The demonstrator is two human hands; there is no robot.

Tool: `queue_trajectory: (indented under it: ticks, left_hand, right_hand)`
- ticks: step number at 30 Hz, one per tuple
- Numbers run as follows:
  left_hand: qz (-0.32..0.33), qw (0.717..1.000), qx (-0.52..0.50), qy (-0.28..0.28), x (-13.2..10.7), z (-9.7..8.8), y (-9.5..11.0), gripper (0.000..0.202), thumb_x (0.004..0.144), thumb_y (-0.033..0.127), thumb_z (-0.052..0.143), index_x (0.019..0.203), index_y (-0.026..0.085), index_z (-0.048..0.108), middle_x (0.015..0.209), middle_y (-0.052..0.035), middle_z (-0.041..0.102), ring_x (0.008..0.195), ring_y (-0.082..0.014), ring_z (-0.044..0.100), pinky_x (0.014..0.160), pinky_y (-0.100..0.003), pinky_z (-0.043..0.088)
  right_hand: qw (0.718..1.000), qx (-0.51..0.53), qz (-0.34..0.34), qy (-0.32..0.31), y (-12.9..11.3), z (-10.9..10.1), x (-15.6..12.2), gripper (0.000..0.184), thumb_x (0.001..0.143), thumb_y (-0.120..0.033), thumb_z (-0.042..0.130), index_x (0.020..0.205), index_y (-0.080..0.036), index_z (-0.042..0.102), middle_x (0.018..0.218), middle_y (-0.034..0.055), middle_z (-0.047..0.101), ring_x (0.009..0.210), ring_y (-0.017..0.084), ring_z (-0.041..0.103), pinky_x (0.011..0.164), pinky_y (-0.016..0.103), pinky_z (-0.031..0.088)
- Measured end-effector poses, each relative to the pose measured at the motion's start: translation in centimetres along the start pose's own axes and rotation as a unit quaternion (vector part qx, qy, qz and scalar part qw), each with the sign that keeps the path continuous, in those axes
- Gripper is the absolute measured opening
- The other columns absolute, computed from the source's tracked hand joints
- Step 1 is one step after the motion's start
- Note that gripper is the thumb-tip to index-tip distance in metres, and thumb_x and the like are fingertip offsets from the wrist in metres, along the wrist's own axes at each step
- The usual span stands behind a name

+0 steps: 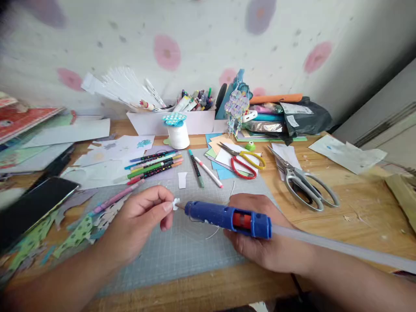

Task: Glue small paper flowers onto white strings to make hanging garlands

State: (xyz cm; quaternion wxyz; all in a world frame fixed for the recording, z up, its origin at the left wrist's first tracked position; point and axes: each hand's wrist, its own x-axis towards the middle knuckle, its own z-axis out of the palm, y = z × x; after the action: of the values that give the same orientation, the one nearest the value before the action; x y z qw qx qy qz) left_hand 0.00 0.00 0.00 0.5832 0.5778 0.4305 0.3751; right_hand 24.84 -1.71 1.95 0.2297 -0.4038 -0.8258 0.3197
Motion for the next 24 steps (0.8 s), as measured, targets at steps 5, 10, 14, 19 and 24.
queue_trajectory:
  ticks: [5,10,14,19,24]
  left_hand:
    - [0.007,1.000,0.012,0.001,-0.29,-0.03,0.14,0.014,0.086,0.019,0.049,0.073,0.019,0.055,0.055,0.0073,0.057,0.053,-0.0068,0.049,0.053,-0.018,0.041]
    - [0.016,1.000,0.023,0.005,-0.33,-0.04,0.31,0.013,0.085,0.019,0.050,0.073,0.019,0.055,0.055,0.0072,0.056,0.053,-0.0071,0.049,0.053,-0.018,0.041]
    - [0.023,0.999,0.042,0.006,-0.38,-0.09,0.40,0.012,0.085,0.020,0.049,0.074,0.019,0.054,0.056,0.0069,0.056,0.054,-0.0077,0.049,0.053,-0.019,0.041]
    - [0.025,0.998,0.059,0.004,-0.27,-0.04,0.37,0.013,0.084,0.020,0.049,0.073,0.019,0.053,0.055,0.0067,0.056,0.053,-0.0084,0.049,0.053,-0.020,0.041]
    - [0.025,0.998,0.053,0.005,-0.15,-0.03,0.31,0.012,0.085,0.020,0.050,0.074,0.020,0.054,0.056,0.0066,0.057,0.053,-0.0083,0.050,0.053,-0.019,0.041]
  right_hand:
    - [1.000,0.000,-0.008,0.015,-0.66,-0.19,0.08,0.017,0.083,-0.023,0.050,0.068,-0.020,0.044,0.062,-0.0020,0.046,0.052,0.010,0.042,0.048,0.024,0.029]
    - [0.999,0.012,0.024,0.025,-0.53,0.05,-0.18,0.017,0.083,-0.025,0.051,0.068,-0.020,0.043,0.062,-0.0019,0.045,0.053,0.011,0.042,0.048,0.024,0.032]
    - [0.997,0.044,0.057,-0.006,-0.47,-0.09,-0.24,0.016,0.084,-0.028,0.052,0.071,-0.020,0.047,0.065,-0.0004,0.049,0.056,0.012,0.044,0.049,0.025,0.035]
    - [0.996,0.065,0.061,-0.018,-0.74,-0.50,-0.04,0.005,0.081,-0.024,0.054,0.079,-0.020,0.053,0.074,0.0024,0.057,0.063,0.015,0.051,0.053,0.026,0.041]
    - [0.998,0.067,0.013,-0.005,-0.82,-0.59,0.27,0.004,0.080,-0.019,0.053,0.083,-0.020,0.055,0.081,0.0026,0.059,0.068,0.014,0.053,0.059,0.025,0.042]
